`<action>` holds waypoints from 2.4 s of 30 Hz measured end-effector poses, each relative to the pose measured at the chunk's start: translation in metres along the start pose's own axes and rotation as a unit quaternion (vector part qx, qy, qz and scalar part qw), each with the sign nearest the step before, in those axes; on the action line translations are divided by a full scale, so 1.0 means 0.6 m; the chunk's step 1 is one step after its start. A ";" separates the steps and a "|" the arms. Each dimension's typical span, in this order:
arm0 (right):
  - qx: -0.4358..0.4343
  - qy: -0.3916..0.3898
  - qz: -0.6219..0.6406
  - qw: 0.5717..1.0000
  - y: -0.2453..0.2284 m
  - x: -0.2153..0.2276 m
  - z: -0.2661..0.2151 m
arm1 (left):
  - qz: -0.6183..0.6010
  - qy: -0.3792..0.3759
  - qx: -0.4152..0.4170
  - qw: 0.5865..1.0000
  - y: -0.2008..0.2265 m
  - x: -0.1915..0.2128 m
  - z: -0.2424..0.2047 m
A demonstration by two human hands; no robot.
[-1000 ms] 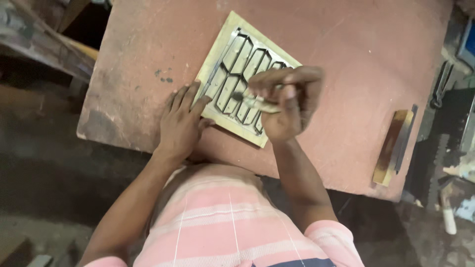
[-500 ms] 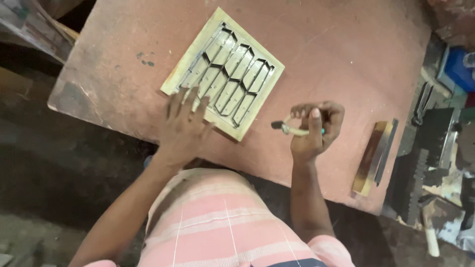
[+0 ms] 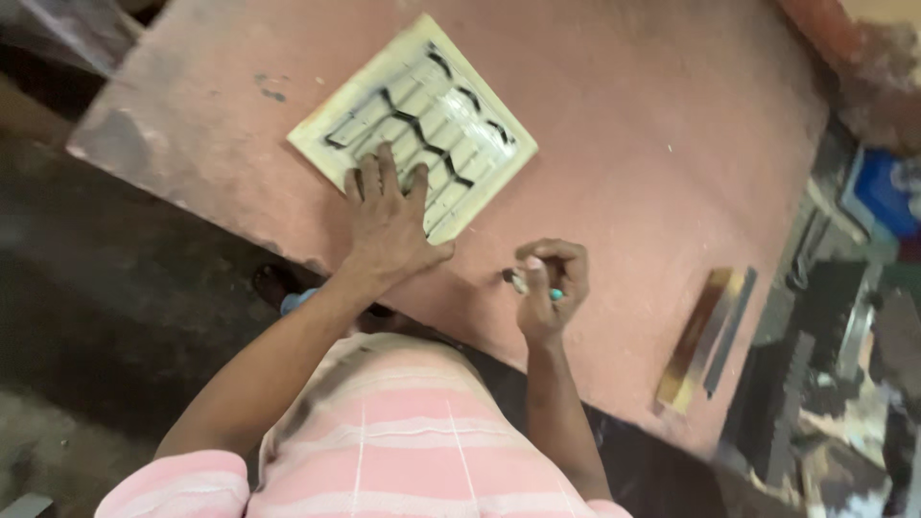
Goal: The person applies a dark substance from a small tube into the recessed compartments of a rectangular wooden mold with a grid pattern. The person holds the mold steady with the left hand while squeezing the tube with the right hand, moving systematically across the compartments.
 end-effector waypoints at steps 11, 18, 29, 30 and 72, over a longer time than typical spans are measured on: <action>0.022 0.029 0.067 0.997 -0.025 0.015 0.027 | 0.011 -0.094 -0.052 0.994 -0.122 0.123 -0.144; -0.001 0.029 0.099 0.995 -0.018 0.005 0.042 | -0.344 0.301 0.245 0.855 -0.253 0.109 -0.307; 0.006 -0.011 0.088 0.996 -0.017 -0.014 0.055 | -0.804 0.177 0.325 0.466 -0.292 -0.087 -0.311; 0.009 -0.009 0.090 0.996 -0.017 -0.014 0.055 | -0.800 0.171 0.329 0.471 -0.291 -0.086 -0.310; 0.117 -0.067 -0.348 0.928 -0.194 -0.220 0.096 | -0.539 0.073 0.063 0.837 -0.168 0.371 0.017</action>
Point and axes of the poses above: each hand's wrist, its own z-axis towards the middle knuckle, its own x-axis out of the back of the hand, y = z × x, the point moved 9 cm from there along z, towards the middle knuckle, and after that the axes turned 6 degrees about -z, right-handed, at the moved point
